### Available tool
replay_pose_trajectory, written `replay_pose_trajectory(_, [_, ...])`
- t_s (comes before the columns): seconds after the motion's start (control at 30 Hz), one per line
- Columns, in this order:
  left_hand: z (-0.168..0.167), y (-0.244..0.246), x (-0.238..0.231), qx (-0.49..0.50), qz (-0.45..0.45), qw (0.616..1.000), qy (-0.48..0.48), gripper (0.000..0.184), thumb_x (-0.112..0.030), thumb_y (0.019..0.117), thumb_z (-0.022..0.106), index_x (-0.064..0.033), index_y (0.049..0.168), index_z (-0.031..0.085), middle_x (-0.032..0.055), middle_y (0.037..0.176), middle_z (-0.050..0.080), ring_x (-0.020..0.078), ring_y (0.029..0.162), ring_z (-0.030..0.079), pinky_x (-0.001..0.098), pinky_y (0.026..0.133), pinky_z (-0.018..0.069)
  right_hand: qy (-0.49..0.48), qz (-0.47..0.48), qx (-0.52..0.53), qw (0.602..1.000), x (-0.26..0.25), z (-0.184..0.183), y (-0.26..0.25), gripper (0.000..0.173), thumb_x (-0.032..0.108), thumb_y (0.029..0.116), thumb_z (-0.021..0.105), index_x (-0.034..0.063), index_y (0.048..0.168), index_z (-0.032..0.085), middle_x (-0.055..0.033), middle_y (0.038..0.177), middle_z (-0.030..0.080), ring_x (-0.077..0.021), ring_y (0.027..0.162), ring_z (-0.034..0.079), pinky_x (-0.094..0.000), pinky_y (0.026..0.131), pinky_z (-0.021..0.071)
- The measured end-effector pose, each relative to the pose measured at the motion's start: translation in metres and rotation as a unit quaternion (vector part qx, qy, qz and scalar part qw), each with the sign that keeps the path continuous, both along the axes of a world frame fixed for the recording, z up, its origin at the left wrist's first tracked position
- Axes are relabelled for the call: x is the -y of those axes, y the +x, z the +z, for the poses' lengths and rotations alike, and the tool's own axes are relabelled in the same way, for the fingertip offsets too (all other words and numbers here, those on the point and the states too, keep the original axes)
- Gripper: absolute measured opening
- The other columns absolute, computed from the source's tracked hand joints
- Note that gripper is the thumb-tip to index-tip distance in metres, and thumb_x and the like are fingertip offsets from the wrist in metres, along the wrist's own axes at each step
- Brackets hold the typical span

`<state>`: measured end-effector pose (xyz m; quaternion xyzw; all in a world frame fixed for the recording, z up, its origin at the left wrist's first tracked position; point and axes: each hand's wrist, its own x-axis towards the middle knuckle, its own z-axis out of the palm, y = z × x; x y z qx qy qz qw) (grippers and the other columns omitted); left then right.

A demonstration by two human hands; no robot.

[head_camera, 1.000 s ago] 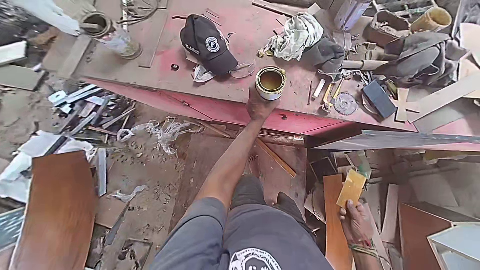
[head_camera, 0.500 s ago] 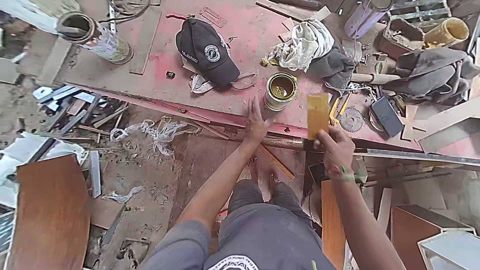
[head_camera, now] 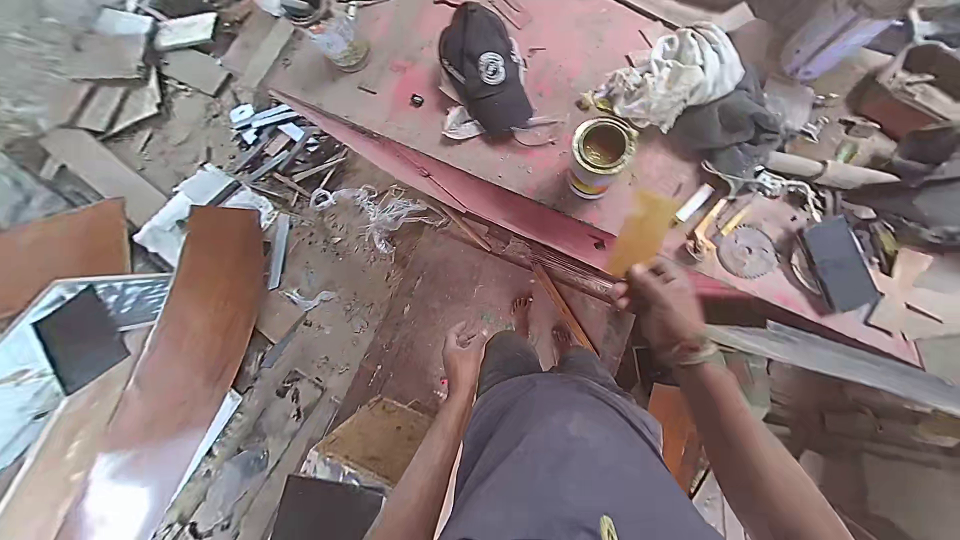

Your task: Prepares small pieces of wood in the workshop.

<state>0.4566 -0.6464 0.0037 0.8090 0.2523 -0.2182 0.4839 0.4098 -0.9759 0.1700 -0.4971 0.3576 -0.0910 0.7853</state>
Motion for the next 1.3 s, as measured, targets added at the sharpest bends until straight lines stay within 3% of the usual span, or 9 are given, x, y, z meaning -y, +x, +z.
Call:
replay_pose_trajectory(0.13, [0.039,-0.02,0.061,-0.046,-0.034,0.947,-0.315,0.036,-0.022,0.1092,0.046,-0.0011,0.137,0.055,0.0115,0.1,0.07,0.0163,0.073,0.067,0.0319,0.065,0.0584,0.086,0.11,-0.105,0.985,-0.045,-0.016,-0.053,0.022,0.007,0.1015,0.06,-0.0042,0.119,0.053,-0.0164,0.089,0.072,-0.0251,0.069,0.073,-0.0382,0.062,0.0639])
replay_pose_trajectory(0.2, [0.062,-0.035,0.08,-0.01,-0.126,0.912,-0.389,0.039,-0.027,0.1059,0.051,-0.0002,0.132,0.061,0.01,0.097,0.074,0.0143,0.072,0.069,0.0288,0.064,0.0593,0.114,0.119,-0.116,0.98,-0.053,-0.026,-0.059,0.024,0.008,0.0998,0.064,-0.0044,0.118,0.055,-0.0151,0.087,0.072,-0.0217,0.067,0.072,-0.0342,0.06,0.0626])
replay_pose_trajectory(0.27, [0.083,-0.051,0.091,0.037,-0.173,0.906,-0.385,0.037,-0.035,0.0993,0.066,-0.0032,0.118,0.069,0.0075,0.091,0.076,0.0125,0.069,0.071,0.0264,0.062,0.0609,0.111,0.129,-0.103,0.98,-0.058,-0.035,-0.062,0.023,0.009,0.0963,0.07,-0.0043,0.111,0.058,-0.0124,0.082,0.069,-0.0169,0.062,0.068,-0.0298,0.057,0.0598])
replay_pose_trajectory(0.4, [0.105,-0.075,0.1,0.078,-0.174,0.939,-0.288,0.011,-0.007,0.0988,0.061,-0.0008,0.093,0.069,0.006,0.077,0.074,0.0122,0.061,0.07,0.0264,0.058,0.061,0.061,0.178,-0.081,0.979,-0.061,-0.047,-0.072,0.023,0.011,0.0914,0.076,-0.0033,0.105,0.064,-0.009,0.077,0.068,-0.0126,0.058,0.062,-0.0272,0.055,0.0548])
replay_pose_trajectory(0.53, [0.122,-0.097,0.092,0.019,-0.187,0.964,-0.187,0.017,-0.012,0.1009,0.061,0.0003,0.092,0.067,0.0034,0.078,0.073,0.0116,0.065,0.07,0.0291,0.063,0.0616,-0.119,0.276,-0.066,0.952,-0.065,-0.054,-0.099,0.021,0.02,0.0952,0.07,0.0006,0.104,0.073,-0.0072,0.094,0.073,-0.012,0.079,0.069,-0.0326,0.075,0.0598])
replay_pose_trajectory(0.7, [0.118,-0.118,0.047,-0.06,0.029,0.964,-0.257,0.025,-0.023,0.1027,0.063,0.0012,0.1,0.065,0.0044,0.078,0.068,0.0107,0.062,0.064,0.0266,0.06,0.0556,-0.157,0.333,-0.051,0.928,-0.068,-0.083,-0.11,0.03,0.018,0.106,0.053,-0.007,0.118,0.066,-0.0126,0.098,0.076,-0.021,0.076,0.075,-0.0386,0.068,0.0653])
replay_pose_trajectory(0.83, [0.094,-0.153,0.008,-0.044,0.199,0.93,-0.305,0.026,-0.026,0.1015,0.066,-0.0006,0.097,0.061,0.0038,0.073,0.065,0.0098,0.057,0.061,0.024,0.054,0.0523,-0.14,0.34,-0.115,0.923,-0.055,-0.11,-0.115,0.016,0.015,0.1057,0.054,0.0018,0.104,0.063,-0.0011,0.079,0.074,-0.0122,0.063,0.071,-0.0302,0.06,0.0626])
replay_pose_trajectory(1.0, [0.078,-0.202,-0.04,-0.015,0.362,0.87,-0.334,0.025,-0.024,0.0998,0.069,-0.0001,0.099,0.061,0.0043,0.071,0.065,0.0099,0.054,0.061,0.0227,0.05,0.0509,-0.194,0.46,-0.214,0.84,-0.084,-0.095,-0.078,0.018,0.021,0.1073,0.053,0.0036,0.11,0.06,-0.0012,0.08,0.072,-0.011,0.062,0.069,-0.0284,0.054,0.0581])
replay_pose_trajectory(1.3, [0.052,-0.294,-0.121,0.015,0.483,0.808,-0.338,0.026,-0.025,0.0986,0.07,0.0003,0.096,0.065,0.0027,0.065,0.063,0.0102,0.051,0.058,0.0259,0.052,0.0514,-0.252,0.592,-0.061,0.763,-0.256,-0.074,0.007,0.015,0.019,0.1085,0.049,0.0073,0.11,0.058,0.0049,0.078,0.066,-0.0072,0.064,0.066,-0.0255,0.058,0.0585])
